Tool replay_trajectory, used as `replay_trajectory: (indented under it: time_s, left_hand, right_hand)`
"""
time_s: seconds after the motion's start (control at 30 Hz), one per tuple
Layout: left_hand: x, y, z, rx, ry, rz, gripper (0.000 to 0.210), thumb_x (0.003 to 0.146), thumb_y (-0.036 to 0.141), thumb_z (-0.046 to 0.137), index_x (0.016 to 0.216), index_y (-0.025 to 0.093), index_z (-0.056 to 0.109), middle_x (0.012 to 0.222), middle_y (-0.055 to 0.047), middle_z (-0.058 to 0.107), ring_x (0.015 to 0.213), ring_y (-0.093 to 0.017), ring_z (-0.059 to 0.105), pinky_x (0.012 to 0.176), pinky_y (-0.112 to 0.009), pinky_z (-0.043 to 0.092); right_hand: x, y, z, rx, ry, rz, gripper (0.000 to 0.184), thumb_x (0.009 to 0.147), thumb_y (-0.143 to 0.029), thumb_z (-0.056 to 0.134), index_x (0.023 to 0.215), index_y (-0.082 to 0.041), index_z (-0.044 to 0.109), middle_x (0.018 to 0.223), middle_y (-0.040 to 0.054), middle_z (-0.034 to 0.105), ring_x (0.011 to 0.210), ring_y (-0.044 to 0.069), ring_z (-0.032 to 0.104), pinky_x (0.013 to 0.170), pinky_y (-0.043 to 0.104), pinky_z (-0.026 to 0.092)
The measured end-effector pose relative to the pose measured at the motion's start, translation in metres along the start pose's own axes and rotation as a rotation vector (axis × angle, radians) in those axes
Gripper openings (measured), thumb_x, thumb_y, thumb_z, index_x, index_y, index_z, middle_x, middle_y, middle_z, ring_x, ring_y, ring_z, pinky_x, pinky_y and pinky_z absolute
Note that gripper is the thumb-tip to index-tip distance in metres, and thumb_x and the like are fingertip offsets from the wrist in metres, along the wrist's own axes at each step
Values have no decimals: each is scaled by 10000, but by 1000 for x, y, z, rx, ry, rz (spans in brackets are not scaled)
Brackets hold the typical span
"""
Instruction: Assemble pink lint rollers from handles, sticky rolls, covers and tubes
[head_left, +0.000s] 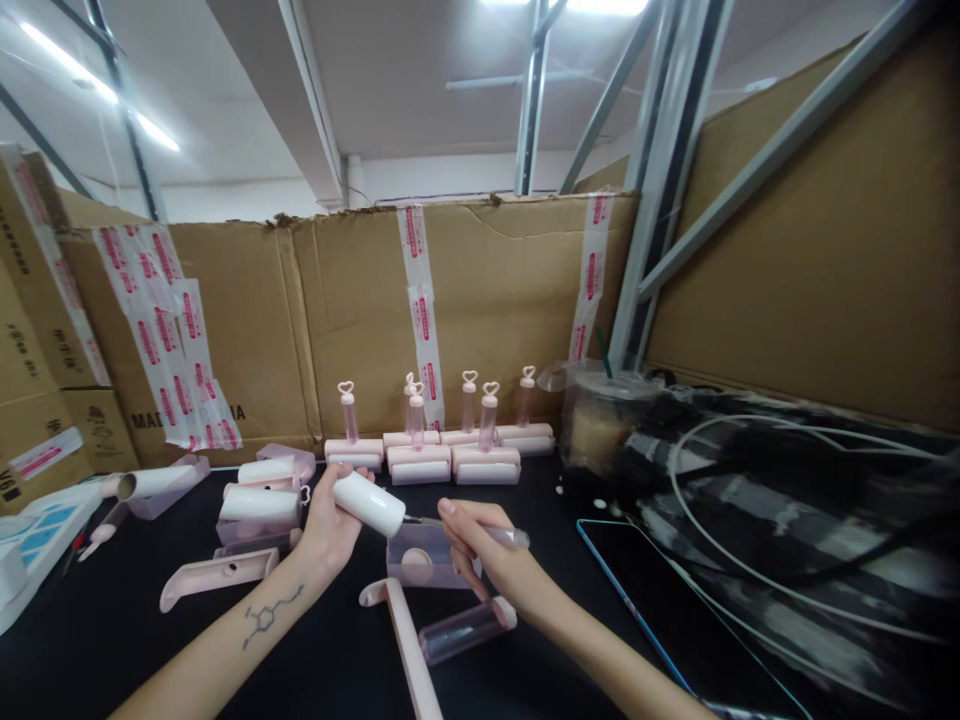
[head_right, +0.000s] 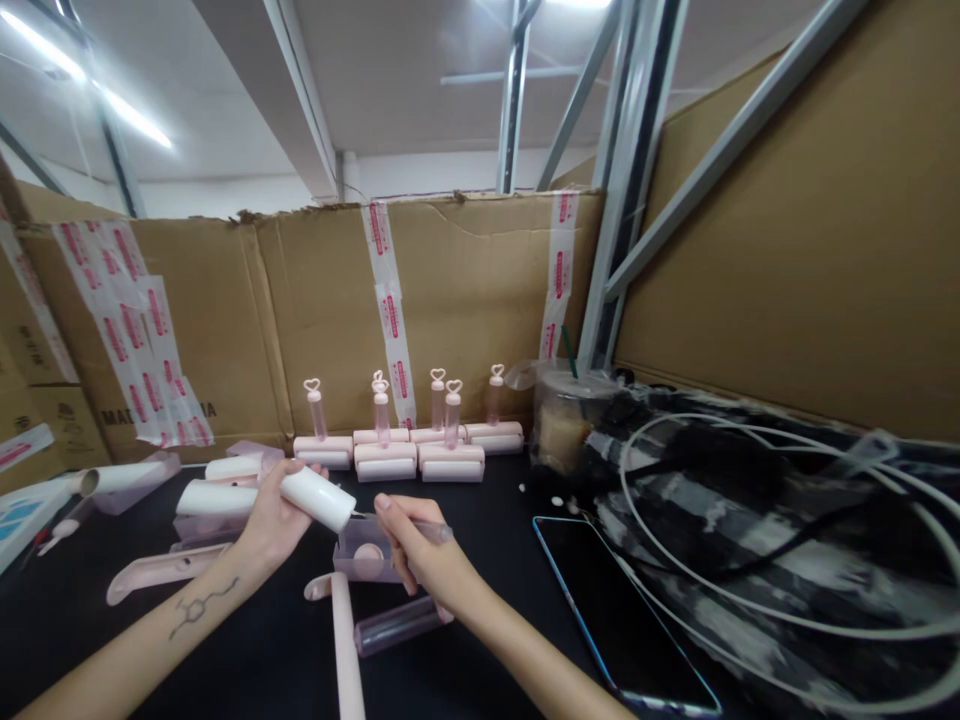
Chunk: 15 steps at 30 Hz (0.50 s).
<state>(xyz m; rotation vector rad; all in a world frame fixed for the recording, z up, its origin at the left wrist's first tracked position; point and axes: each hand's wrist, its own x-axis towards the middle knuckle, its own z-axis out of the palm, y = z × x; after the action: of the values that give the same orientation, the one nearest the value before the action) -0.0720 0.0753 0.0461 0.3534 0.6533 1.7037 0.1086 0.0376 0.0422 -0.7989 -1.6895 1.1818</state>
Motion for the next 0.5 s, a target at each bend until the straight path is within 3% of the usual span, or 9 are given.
replay_trajectory:
  time_s: [0.17,0.33,0.5]
  left_hand:
    - [7,5,1,13,5,0,103,715,61,497,685,159,511,632,0,597,608,-120,613,664,-236,522]
    - [9,9,4,15,16,26,118,704,57,504,668,170,500,625,10,596,603,-121,607,663,-241,523]
    - [4,4,4,18,5,18,128,710,61,498,661,179,488,617,13,590,603,-127,607,673,-257,525]
  right_hand:
    - [3,8,-2,-119,12,92,450,828,-528,443,533,-195,378,379,-101,224,280,50,244,287,192,166]
    - [2,-2,-5,-6,66,-38,442,840,-510,438,540,-196,353,414,-90,297,294,47,285,327,207,199]
    - [0,-5,-3,24,61,-38,426,853,-489,430,552,-197,350,410,-96,288,290,47,291,343,213,193]
